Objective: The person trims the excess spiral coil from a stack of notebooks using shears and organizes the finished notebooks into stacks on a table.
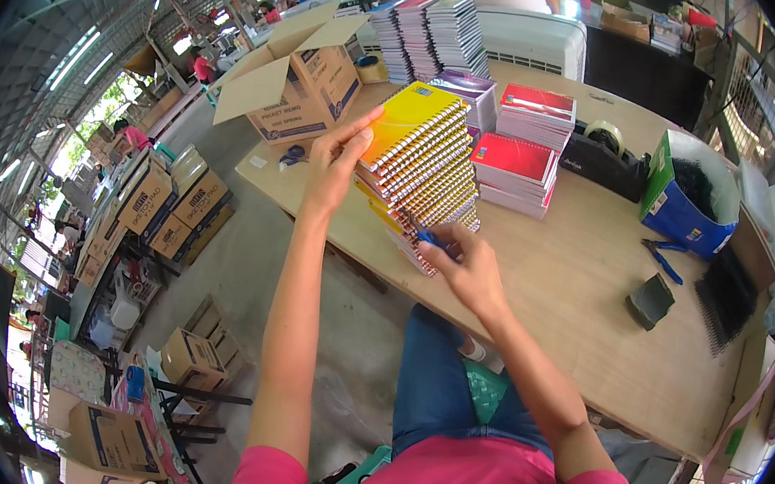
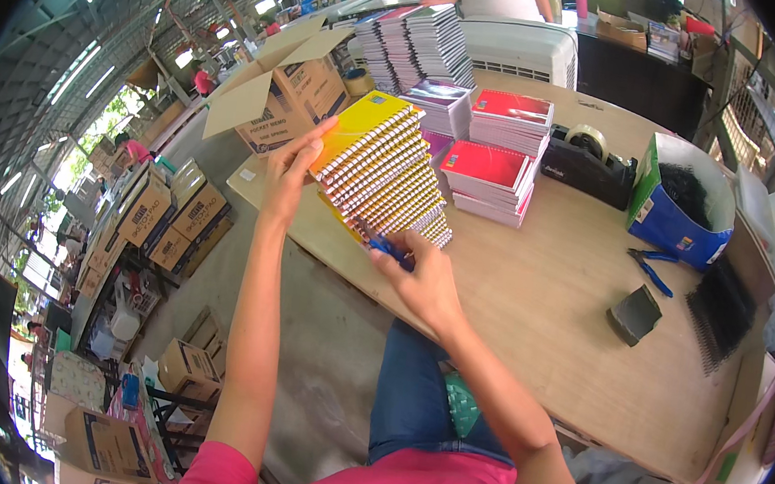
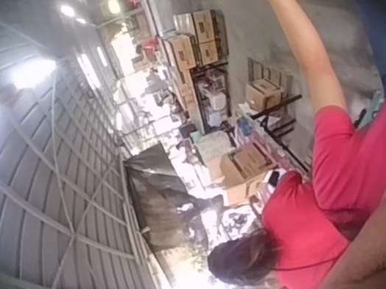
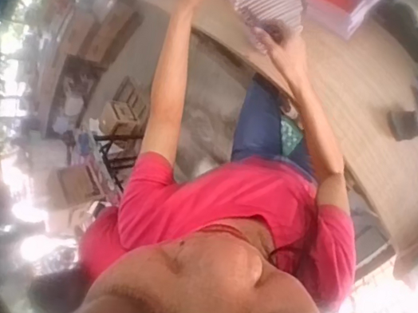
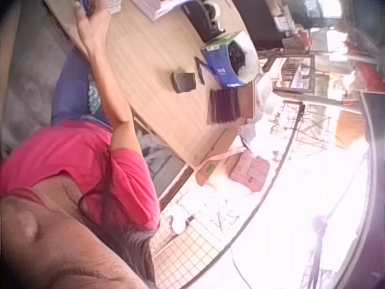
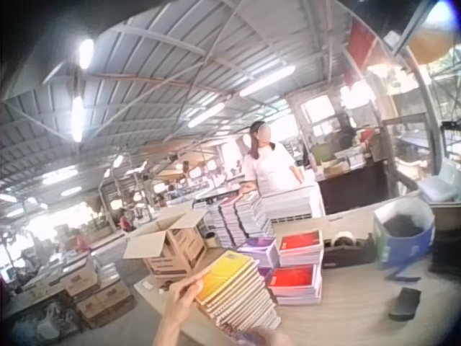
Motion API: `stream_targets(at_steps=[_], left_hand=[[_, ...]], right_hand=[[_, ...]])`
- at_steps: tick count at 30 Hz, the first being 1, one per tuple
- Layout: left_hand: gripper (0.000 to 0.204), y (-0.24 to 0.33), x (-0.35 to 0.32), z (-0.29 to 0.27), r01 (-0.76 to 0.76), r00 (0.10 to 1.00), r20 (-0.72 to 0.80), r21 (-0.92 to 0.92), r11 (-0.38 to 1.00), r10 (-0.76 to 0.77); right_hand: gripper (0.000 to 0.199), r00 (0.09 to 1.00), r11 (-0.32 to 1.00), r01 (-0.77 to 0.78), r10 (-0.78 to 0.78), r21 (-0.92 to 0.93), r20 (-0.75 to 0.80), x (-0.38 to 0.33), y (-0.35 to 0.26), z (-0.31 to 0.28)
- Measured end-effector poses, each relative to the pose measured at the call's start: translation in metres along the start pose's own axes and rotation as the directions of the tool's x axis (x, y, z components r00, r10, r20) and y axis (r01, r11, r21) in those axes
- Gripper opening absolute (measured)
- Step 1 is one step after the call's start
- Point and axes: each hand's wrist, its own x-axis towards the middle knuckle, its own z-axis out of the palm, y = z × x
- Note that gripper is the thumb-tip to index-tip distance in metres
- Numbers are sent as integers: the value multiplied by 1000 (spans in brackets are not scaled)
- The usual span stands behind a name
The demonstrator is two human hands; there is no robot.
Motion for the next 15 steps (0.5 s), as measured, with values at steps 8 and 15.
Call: stream_targets(at_steps=[8, 15], left_hand=[[43, -5, 4, -4, 22, 999, 28, 61, 998, -24], [37, -2, 2, 1, -21, 1000, -16, -39, 999, 20]], right_hand=[[36, 812, 681, 394, -572, -618, -113, -16, 14, 14], [33, 914, 879, -378, 305, 291, 267, 3, 15, -5]])
